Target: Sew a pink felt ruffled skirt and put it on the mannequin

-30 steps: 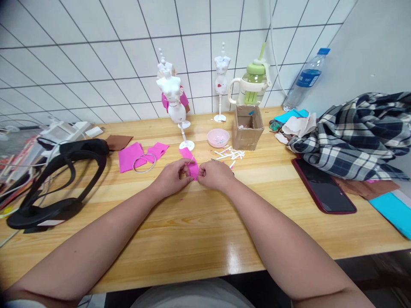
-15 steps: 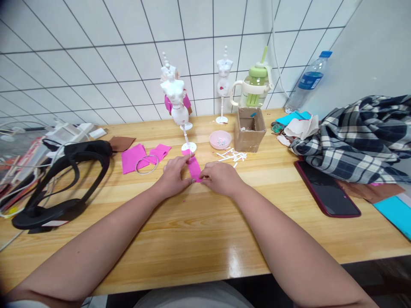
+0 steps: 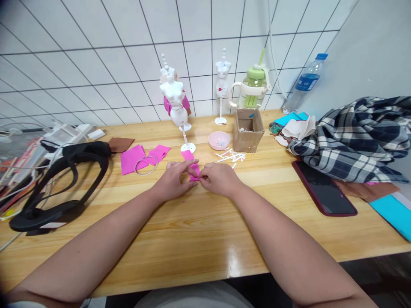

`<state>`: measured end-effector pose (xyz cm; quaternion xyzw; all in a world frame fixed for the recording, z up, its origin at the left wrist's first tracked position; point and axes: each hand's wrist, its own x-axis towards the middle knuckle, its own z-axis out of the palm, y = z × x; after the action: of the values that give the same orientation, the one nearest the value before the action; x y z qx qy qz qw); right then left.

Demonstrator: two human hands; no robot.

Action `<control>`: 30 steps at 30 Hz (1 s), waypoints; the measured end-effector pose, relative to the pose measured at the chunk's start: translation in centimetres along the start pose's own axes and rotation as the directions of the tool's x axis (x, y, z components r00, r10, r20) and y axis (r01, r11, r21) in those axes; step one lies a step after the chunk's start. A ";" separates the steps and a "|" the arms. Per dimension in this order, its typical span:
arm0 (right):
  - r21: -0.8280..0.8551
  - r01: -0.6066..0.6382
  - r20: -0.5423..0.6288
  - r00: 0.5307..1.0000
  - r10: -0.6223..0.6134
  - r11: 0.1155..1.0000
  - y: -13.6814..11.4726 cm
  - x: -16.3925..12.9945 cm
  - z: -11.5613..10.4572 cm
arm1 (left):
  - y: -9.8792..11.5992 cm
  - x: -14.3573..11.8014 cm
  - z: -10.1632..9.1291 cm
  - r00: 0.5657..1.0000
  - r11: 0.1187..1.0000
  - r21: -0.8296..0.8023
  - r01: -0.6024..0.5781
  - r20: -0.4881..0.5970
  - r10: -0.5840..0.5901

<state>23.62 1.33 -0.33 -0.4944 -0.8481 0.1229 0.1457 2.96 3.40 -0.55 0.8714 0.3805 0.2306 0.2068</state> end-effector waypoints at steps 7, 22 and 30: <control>0.153 -0.005 -0.095 0.995 0.020 0.988 0.1 -0.1 0.0 | 0.2 0.2 0.0 0.995 0.996 -0.047 0.074 -0.064 -0.077; 0.970 -0.240 0.224 0.943 0.245 0.037 1.8 -0.4 -3.0 | 0.1 -0.4 -1.9 0.903 0.505 -0.754 0.420 0.401 -0.153; 0.828 -0.418 0.320 0.899 0.298 0.372 1.1 0.1 -1.1 | -2.4 0.7 -1.5 0.923 0.735 -0.642 0.219 -0.108 -0.369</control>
<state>24.92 2.02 0.35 -0.5100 -0.5386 0.5999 0.2998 1.16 5.69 -0.43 0.6506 0.4383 0.4048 0.4697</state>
